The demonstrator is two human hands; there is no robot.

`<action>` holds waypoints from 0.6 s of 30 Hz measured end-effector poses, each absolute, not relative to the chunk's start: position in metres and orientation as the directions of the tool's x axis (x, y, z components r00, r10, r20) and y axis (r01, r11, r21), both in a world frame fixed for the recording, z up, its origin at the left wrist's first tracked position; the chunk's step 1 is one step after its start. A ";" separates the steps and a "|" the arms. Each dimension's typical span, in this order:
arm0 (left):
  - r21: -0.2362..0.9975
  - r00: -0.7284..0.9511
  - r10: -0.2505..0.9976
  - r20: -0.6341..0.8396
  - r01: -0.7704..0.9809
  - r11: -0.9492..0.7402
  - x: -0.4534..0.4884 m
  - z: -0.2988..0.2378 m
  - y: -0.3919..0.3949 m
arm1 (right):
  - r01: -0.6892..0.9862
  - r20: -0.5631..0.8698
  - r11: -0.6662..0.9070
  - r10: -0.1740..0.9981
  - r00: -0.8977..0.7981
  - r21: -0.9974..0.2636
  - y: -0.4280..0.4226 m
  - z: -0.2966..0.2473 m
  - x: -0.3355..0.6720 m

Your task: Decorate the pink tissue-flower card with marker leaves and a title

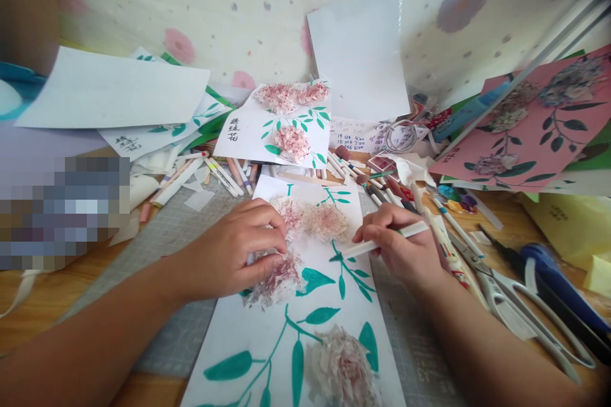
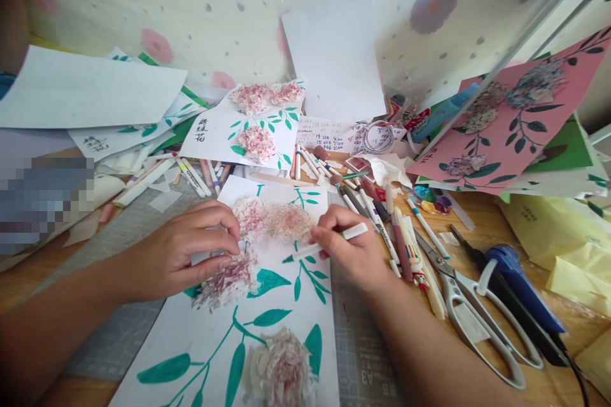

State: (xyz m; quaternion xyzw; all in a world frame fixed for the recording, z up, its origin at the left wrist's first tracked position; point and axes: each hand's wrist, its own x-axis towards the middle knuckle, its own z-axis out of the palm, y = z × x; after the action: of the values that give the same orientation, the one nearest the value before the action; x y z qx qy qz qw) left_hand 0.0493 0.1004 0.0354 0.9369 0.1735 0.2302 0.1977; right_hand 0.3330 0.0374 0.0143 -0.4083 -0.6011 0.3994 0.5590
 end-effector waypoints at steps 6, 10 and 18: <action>0.407 0.738 0.470 0.485 0.285 -0.868 0.044 0.044 0.104 | -0.148 0.452 0.503 0.847 0.280 -0.851 0.051 0.017 0.333; 0.422 0.622 0.529 0.578 0.327 -0.845 0.039 0.042 0.108 | 0.003 0.437 0.453 0.857 0.275 -0.891 0.054 0.012 0.336; 0.482 0.381 0.623 0.683 0.407 -0.776 0.023 0.071 0.082 | 0.233 0.474 0.414 0.797 0.375 -0.880 0.058 0.007 0.342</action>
State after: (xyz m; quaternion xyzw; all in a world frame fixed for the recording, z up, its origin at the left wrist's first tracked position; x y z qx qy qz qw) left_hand 0.0228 0.0817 0.0710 0.8227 0.3131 0.4597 0.1178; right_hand 0.3421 0.0582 0.0066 -0.4979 -0.5168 0.2126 0.6631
